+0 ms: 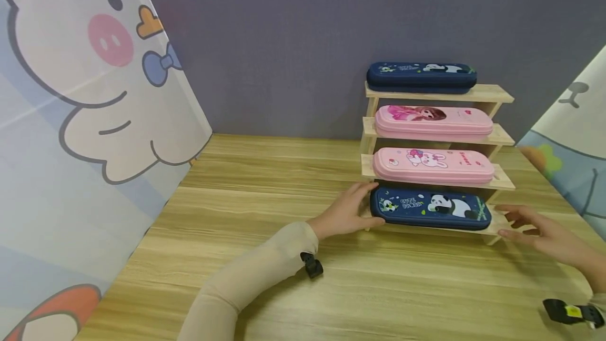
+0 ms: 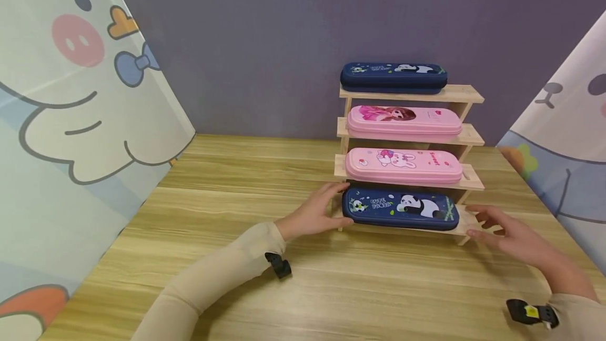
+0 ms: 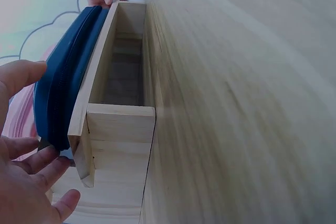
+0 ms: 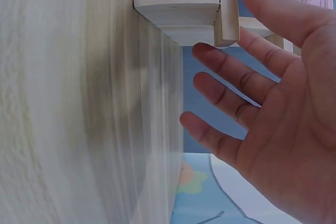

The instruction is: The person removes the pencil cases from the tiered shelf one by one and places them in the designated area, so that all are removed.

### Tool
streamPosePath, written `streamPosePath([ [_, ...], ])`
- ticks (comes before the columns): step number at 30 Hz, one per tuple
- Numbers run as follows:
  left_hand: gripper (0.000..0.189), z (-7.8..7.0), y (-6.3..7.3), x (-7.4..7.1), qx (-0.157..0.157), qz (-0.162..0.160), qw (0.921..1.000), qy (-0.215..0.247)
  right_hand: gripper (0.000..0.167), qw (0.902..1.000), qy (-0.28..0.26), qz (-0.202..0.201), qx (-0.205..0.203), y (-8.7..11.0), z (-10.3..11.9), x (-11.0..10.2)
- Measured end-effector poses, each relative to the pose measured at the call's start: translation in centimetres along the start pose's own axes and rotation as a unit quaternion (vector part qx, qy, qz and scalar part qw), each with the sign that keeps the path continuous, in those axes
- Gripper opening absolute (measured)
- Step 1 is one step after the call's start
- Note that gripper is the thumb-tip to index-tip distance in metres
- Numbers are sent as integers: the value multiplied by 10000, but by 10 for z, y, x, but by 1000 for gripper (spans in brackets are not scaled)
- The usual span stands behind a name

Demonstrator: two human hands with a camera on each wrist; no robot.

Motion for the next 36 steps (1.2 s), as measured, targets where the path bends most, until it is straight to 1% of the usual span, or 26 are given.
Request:
streamPosePath([
  [4, 85, 1, -3, 2, -34, 57, 10000, 24, 45, 9998, -143, -92, -100, 1, 0, 1],
  [11, 83, 0, -7, 6, 54, 52, 9997, 243, 46, 9994, -287, 159, 137, 2, -6, 5],
  [14, 81, -2, -7, 7, 121, 20, 9994, 318, 42, 9991, -358, 120, 167, 0, -8, 4],
  [16, 79, -3, -7, 8, 177, -1, 9993, 334, 37, 9990, -423, 48, 116, -1, -8, 2],
  [20, 76, -4, -7, 11, 270, -16, 9992, 284, 33, 9987, -506, -2, 74, -3, -8, 1],
  [25, 76, -5, -5, 11, 338, 16, 9993, 144, 34, 9987, -458, 98, 193, -3, -9, 2],
  [29, 72, -5, -6, 11, 383, 99, 9992, 52, 37, 9988, -437, 92, 189, -4, -8, 2],
  [36, 70, -4, -8, 11, 281, 202, 9991, 262, 38, 9990, -376, 64, 224, -5, -7, 0],
])
Point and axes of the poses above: each hand's wrist, its own y-axis away from the middle knuckle, its own x-axis out of the palm, z = x × y, the point moved 6 cm from there along -y, towards the middle knuckle, and after that the axes turned 12 degrees about y, right-handed, at the moved point
